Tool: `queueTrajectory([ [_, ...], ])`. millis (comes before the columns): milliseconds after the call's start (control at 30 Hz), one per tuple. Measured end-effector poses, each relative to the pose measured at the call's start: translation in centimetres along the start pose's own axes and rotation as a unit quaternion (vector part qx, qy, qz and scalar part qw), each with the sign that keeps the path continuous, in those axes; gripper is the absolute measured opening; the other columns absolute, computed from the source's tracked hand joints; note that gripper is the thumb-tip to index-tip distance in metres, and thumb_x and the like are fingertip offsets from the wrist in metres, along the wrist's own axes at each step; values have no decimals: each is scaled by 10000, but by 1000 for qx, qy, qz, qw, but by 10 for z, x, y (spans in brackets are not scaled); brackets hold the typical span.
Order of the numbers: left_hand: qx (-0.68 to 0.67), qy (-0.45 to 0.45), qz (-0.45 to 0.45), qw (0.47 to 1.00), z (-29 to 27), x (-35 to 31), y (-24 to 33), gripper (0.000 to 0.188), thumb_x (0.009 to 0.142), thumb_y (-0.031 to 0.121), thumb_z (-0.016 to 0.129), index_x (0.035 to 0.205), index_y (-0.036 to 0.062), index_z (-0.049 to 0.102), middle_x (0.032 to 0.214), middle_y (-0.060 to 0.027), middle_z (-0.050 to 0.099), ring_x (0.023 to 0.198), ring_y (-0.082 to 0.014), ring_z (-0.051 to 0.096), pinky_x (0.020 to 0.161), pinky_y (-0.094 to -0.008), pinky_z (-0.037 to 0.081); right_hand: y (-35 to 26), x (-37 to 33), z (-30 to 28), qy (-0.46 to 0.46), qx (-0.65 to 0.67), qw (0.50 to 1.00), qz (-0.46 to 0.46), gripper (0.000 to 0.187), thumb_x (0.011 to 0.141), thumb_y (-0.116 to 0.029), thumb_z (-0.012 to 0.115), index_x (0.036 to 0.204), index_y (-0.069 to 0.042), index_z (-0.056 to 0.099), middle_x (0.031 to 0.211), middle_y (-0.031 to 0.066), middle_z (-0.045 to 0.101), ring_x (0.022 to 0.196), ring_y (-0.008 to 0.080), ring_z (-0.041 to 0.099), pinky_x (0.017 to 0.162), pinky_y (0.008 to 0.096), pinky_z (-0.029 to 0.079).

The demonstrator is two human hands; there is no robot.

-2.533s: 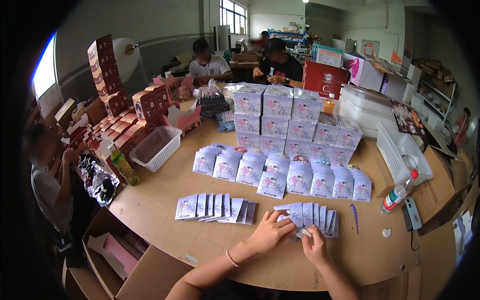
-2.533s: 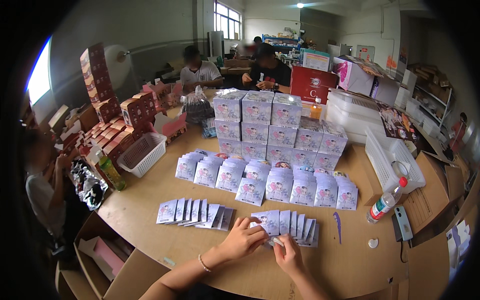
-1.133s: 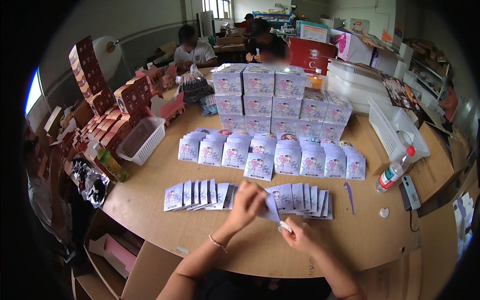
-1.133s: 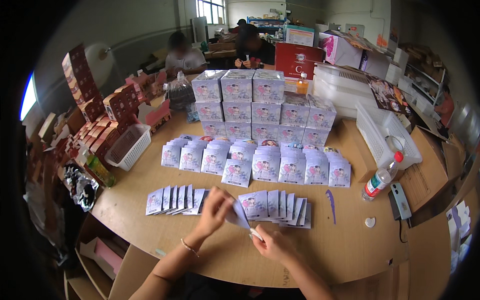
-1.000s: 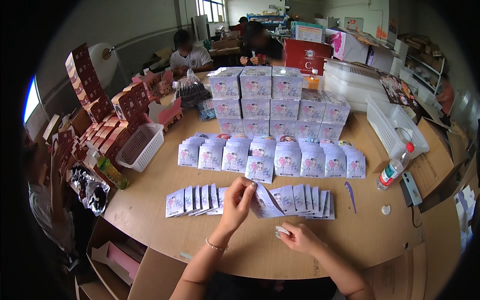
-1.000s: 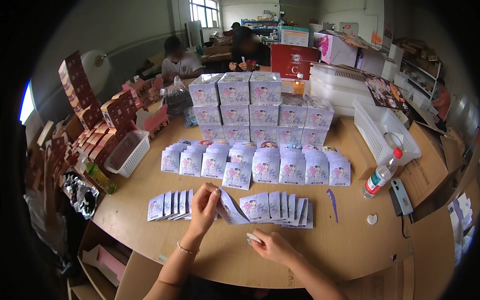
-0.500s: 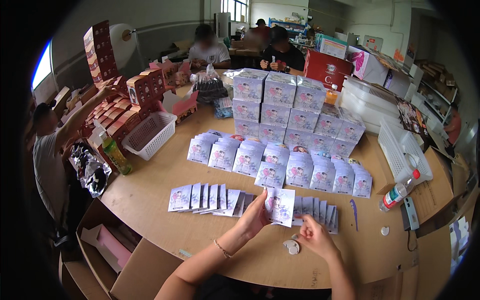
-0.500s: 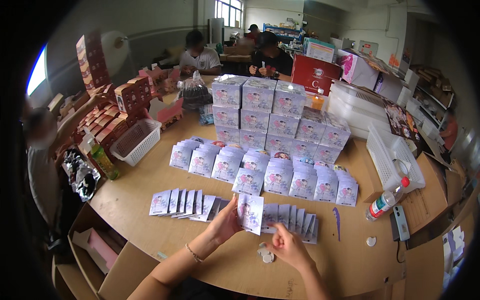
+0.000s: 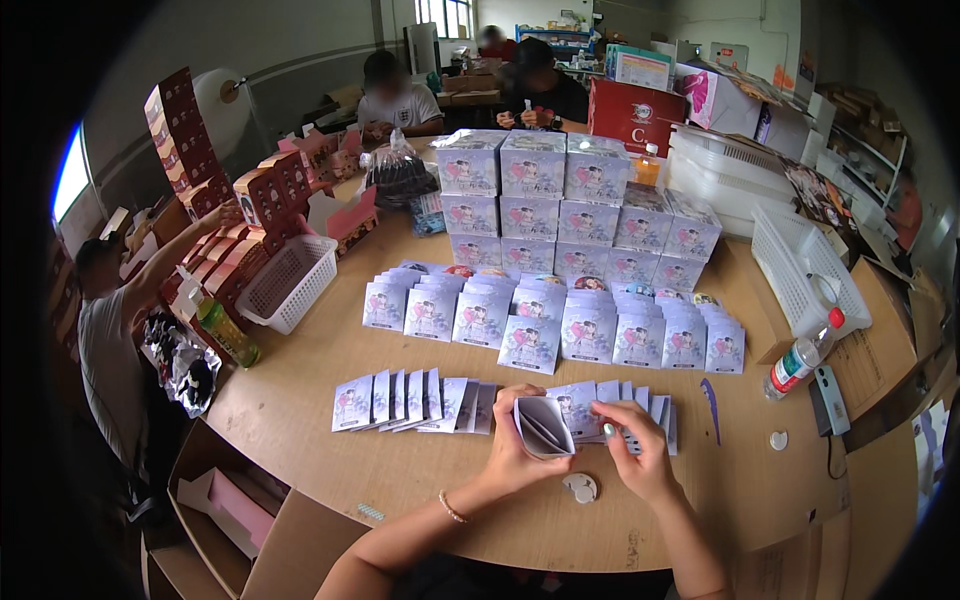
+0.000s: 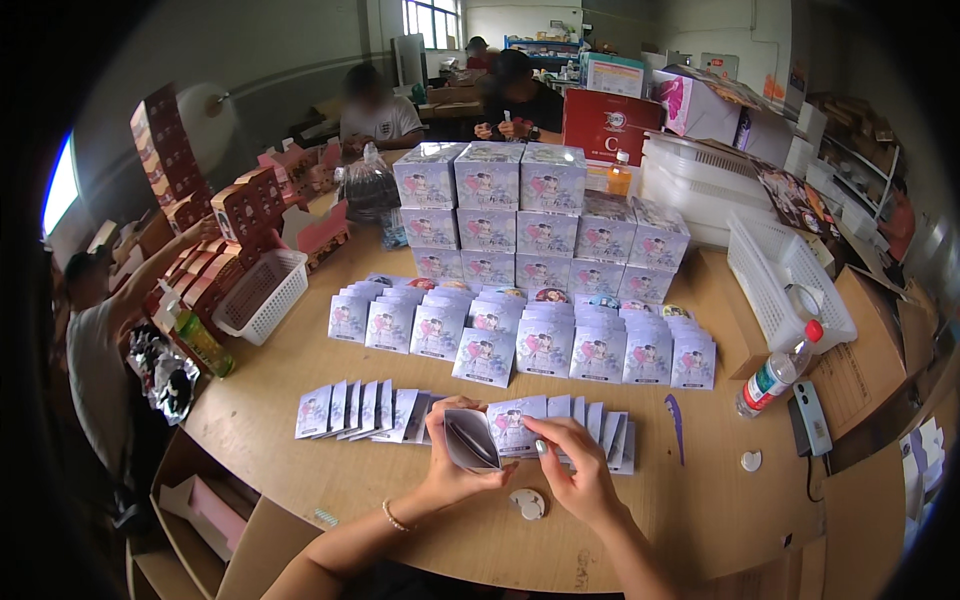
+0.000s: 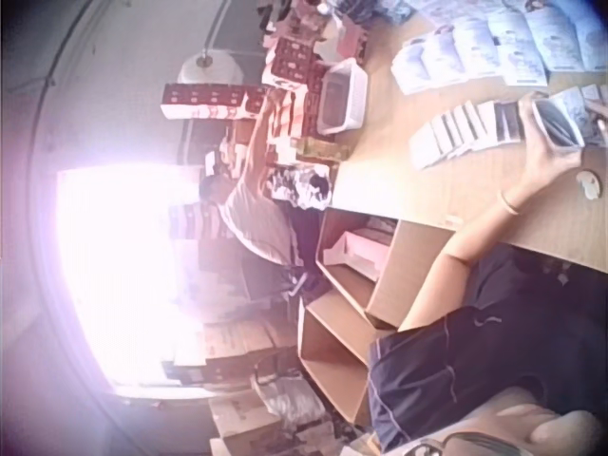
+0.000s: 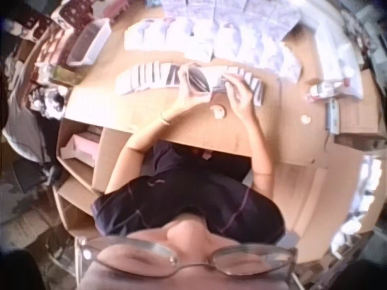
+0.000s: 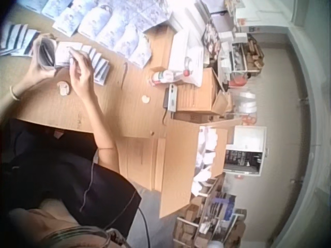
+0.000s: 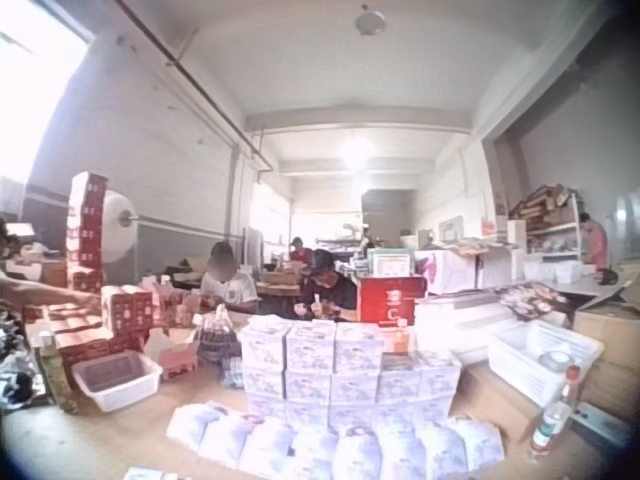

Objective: The person folds small printed paper sheets into pouches and inserts round discs into them. The person repeatedly picks a sheet, folds it into a pouch, places a disc inside, and sets the finished pouch aside. The person handles paper sheets and discs throughout the clip.

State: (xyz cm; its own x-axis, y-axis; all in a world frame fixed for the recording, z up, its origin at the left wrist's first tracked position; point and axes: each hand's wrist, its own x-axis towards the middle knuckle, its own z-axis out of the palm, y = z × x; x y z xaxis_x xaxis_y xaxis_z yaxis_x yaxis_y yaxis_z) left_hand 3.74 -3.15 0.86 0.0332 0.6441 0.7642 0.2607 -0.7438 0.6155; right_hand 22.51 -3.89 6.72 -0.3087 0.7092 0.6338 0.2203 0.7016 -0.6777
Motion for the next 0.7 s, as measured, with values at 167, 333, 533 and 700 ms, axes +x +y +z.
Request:
queueTrajectory([
  [167, 84, -68, -16, 994, -5, -3, -3, 916, 539, 234, 877, 1223, 21, 306, 1136, -170, 409, 1041, -301, 447, 901, -418, 389, -20, 31, -11, -79, -33, 996, -33, 251, 790, 57, 578, 1029, -11, 616, 973, 109, 627, 859, 231, 609, 773, 303, 487],
  [333, 87, -146, -14, 985, -2, -7, 12, 955, 507, 304, 910, 1199, 19, 316, 1064, -187, 472, 986, -322, 483, 845, -422, 412, 36, 63, 3, -78, -77, 985, 129, 202, 806, -16, 618, 1004, -15, 579, 914, 103, 618, 785, 213, 615, 704, 319, 504],
  [533, -1, -42, 18, 999, 5, -18, -3, 981, 498, 316, 903, 1207, 25, 290, 1117, -194, 459, 1030, -348, 471, 884, -437, 408, 98, 88, 69, -145, -427, 891, -54, 663, 627, -276, 808, 1149, -13, 494, 1027, 106, 524, 988, 257, 511, 810, 373, 459],
  [700, 40, -38, 9, 998, 2, -12, -3, 1050, 485, 313, 924, 1236, 63, 235, 1091, -172, 422, 977, -287, 480, 785, -401, 431, 123, 109, 92, -187, -468, 863, -22, 935, 521, -378, 857, 1255, 5, 423, 1062, 107, 496, 1030, 275, 462, 847, 395, 431],
])
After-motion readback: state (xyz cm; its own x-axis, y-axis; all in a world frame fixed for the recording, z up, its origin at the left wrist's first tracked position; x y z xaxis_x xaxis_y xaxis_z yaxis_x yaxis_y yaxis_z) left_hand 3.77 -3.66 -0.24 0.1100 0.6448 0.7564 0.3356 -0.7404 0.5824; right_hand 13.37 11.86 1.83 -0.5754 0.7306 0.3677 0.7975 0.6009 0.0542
